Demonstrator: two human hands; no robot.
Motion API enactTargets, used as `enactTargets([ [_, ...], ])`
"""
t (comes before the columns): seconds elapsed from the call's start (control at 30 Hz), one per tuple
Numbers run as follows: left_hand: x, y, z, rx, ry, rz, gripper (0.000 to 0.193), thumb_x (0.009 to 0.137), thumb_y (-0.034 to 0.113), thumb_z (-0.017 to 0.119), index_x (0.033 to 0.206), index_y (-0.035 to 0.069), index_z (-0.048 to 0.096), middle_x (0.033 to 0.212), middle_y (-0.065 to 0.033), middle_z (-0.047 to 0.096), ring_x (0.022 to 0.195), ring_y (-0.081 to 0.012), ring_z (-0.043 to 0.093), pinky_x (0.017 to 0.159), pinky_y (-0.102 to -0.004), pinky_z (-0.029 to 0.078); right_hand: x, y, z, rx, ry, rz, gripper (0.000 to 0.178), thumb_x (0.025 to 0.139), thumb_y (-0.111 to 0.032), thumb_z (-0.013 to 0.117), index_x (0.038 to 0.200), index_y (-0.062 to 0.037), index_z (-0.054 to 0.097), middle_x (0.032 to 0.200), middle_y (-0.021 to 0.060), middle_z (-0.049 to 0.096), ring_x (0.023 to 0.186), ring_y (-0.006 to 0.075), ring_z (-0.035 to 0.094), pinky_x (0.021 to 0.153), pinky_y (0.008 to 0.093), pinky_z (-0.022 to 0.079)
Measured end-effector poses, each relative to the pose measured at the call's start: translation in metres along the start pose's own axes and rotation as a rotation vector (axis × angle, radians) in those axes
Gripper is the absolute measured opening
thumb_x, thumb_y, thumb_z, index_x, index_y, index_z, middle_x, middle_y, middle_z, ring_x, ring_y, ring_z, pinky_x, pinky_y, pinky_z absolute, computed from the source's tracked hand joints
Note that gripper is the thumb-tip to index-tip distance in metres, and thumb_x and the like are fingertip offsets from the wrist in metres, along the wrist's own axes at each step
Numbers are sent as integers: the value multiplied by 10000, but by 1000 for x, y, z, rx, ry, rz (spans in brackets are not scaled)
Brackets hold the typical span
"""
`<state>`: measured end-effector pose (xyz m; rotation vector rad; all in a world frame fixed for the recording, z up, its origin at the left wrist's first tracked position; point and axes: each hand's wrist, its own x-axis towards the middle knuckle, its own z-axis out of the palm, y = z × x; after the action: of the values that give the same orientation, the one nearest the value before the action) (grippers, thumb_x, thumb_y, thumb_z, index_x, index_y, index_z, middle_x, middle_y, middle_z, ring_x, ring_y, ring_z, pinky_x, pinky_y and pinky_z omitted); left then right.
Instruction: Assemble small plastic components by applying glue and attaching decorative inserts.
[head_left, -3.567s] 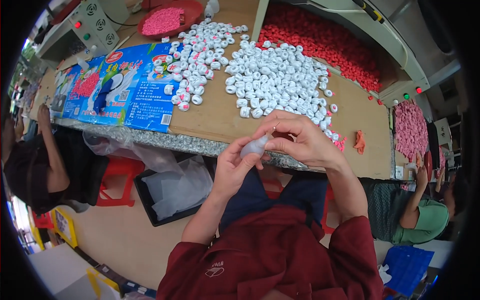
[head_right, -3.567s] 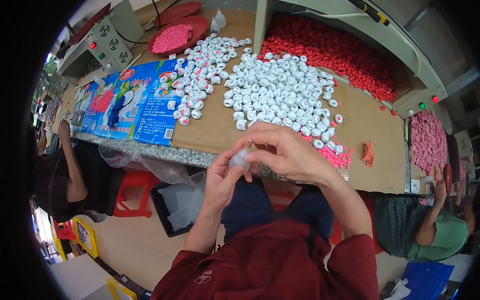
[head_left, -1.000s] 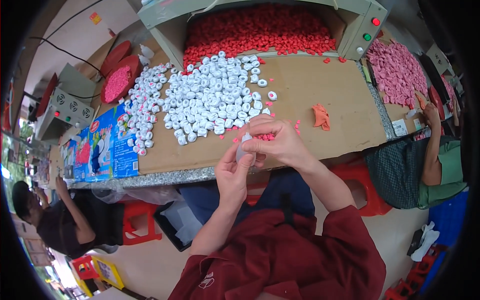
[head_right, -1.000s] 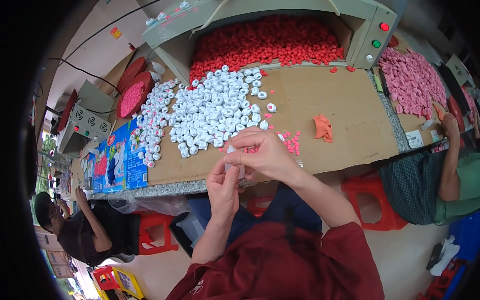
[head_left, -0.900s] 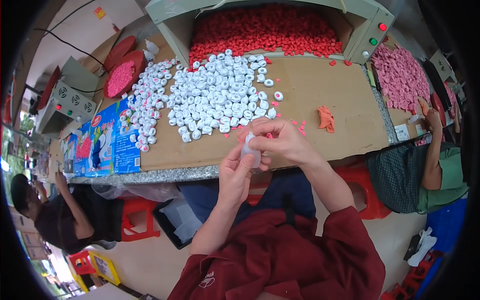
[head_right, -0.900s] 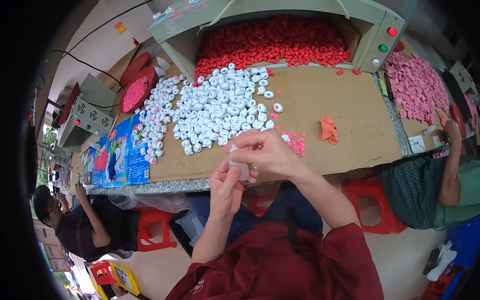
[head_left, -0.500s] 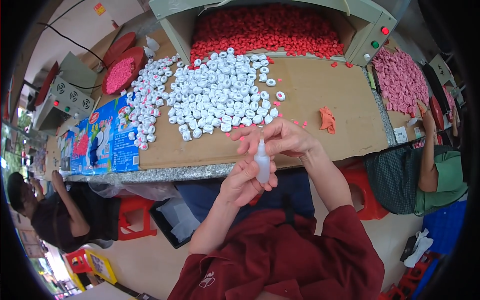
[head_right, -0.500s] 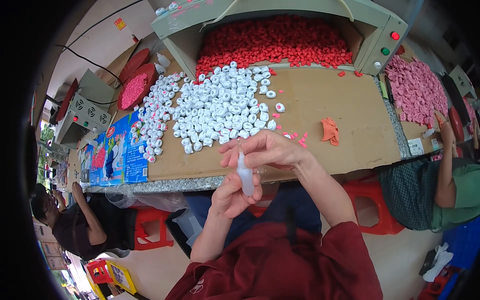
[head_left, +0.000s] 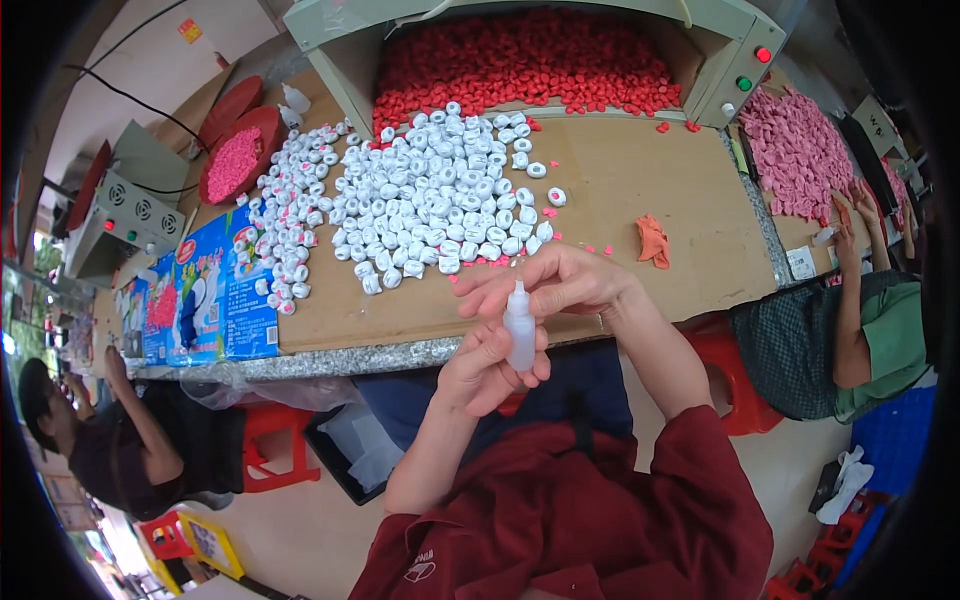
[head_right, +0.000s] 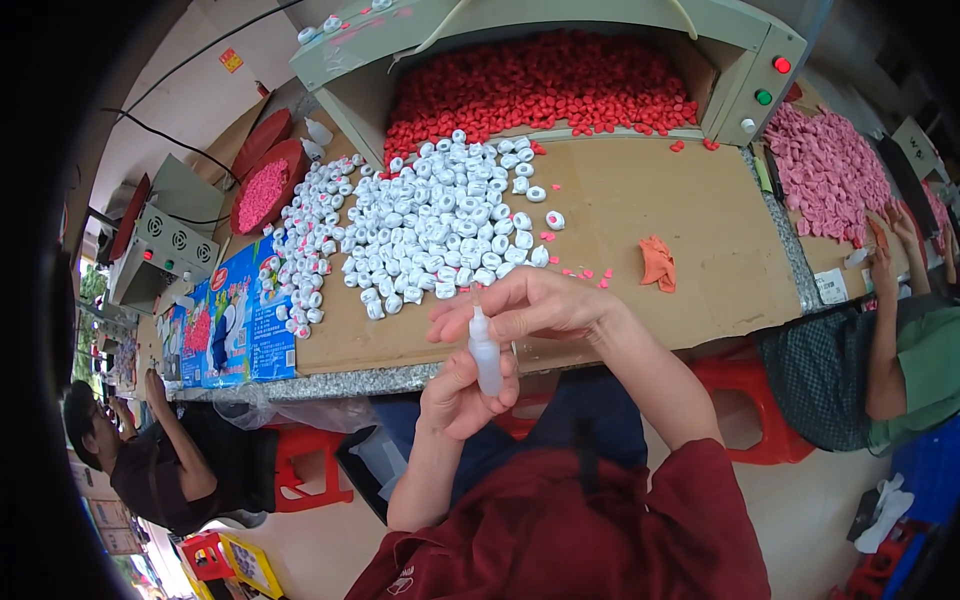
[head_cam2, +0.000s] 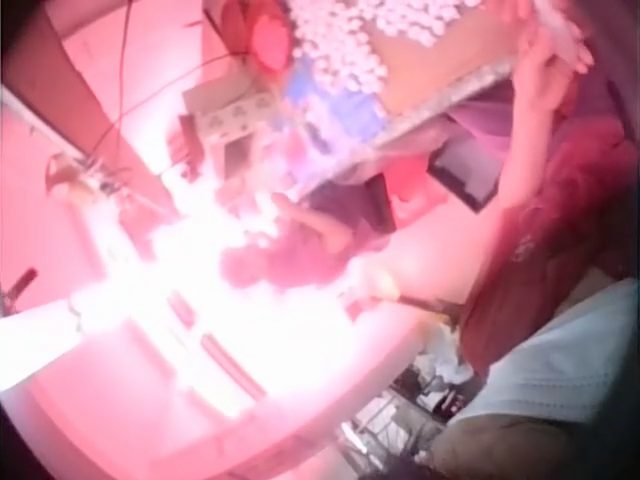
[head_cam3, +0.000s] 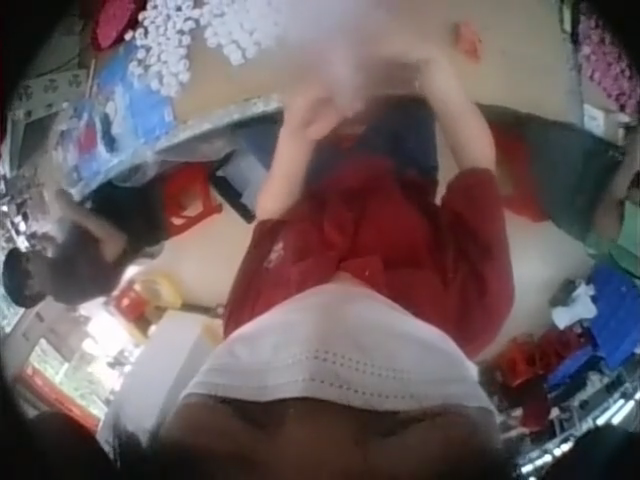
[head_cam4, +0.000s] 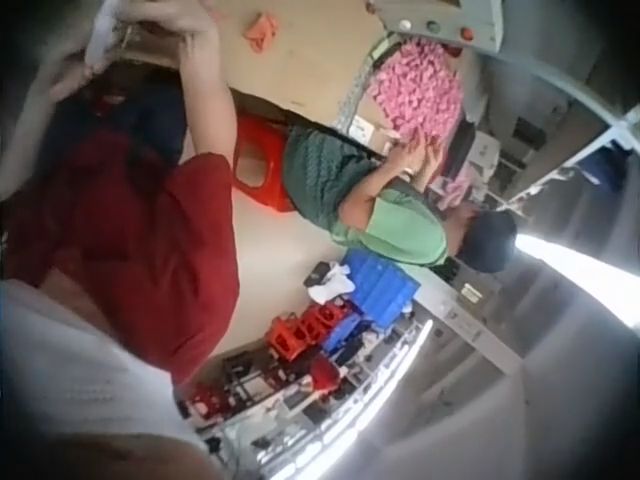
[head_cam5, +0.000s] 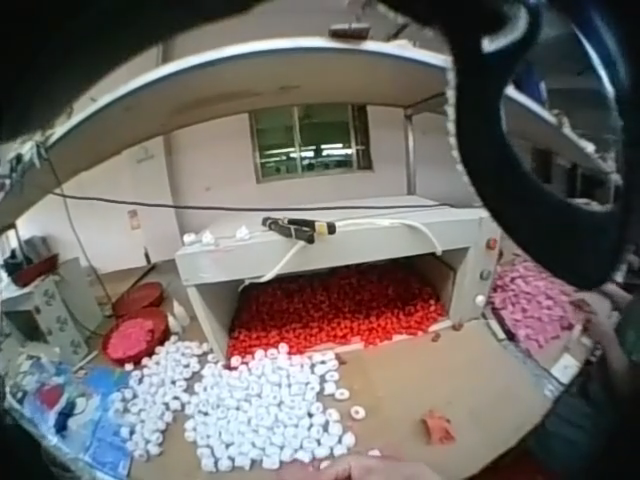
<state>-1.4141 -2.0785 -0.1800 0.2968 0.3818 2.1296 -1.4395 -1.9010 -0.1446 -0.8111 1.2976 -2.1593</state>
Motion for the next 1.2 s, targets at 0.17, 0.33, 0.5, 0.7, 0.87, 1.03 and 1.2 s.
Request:
enactTargets([
  [0.17, -3, -5, 1, -87, -44, 26, 306, 868, 176, 551, 1090, -31, 510, 967, -145, 579, 798, -257, 619, 659, -285, 533, -2, 8, 6, -17, 93, -67, 257, 798, -143, 613, 1009, 3, 630, 1098, 167, 582, 1264, 292, 304, 1019, 434, 248],
  [0.33, 7, -16, 7, 930, 514, 690, 338, 856, 55, 547, 1168, -52, 471, 974, -157, 594, 788, -223, 622, 667, -276, 525, -2, 12, 35, -471, 582, -80, 252, 781, -137, 636, 987, 7, 639, 1071, 152, 602, 1278, 302, 280, 1006, 455, 267],
  [0.5, -2, 5, -2, 335, 244, 241, 334, 855, 73, 553, 1155, -54, 479, 961, -148, 600, 786, -207, 625, 664, -284, 527, -1, 9, 10, -124, 376, 12, 231, 809, -111, 602, 998, 16, 634, 1102, 178, 574, 1236, 269, 358, 987, 401, 308],
  [0.7, -4, 5, 7, 285, 231, 172, 311, 852, 85, 562, 1119, -64, 506, 916, -140, 615, 763, -197, 629, 659, -279, 525, 5, 16, 8, 77, 142, -48, 228, 823, -126, 600, 999, 15, 632, 1088, 164, 583, 1263, 269, 314, 979, 407, 313],
  [0.87, 11, -9, 0, 1205, 620, 784, 300, 856, 85, 556, 1111, -64, 508, 923, -148, 615, 774, -204, 630, 673, -273, 522, 9, 28, 35, -550, 722, -95, 224, 795, -95, 601, 986, 16, 636, 1008, 119, 628, 1275, 269, 295, 999, 405, 293],
  [1.03, -3, 14, -2, 249, 226, 102, 298, 839, 41, 573, 1110, -68, 509, 922, -127, 610, 799, -179, 620, 684, -259, 515, 2, 15, 12, 177, 331, 73, 255, 827, -135, 580, 1007, 43, 614, 1172, 200, 530, 1315, 281, 215, 1034, 404, 242],
  [1.2, 2, 2, 5, 512, 319, 308, 319, 839, 65, 579, 1122, -64, 507, 931, -137, 610, 779, -189, 627, 689, -268, 522, 3, 23, 16, -149, 378, -49, 226, 831, -127, 577, 984, 32, 627, 1119, 156, 572, 1294, 283, 255, 1016, 411, 265],
])
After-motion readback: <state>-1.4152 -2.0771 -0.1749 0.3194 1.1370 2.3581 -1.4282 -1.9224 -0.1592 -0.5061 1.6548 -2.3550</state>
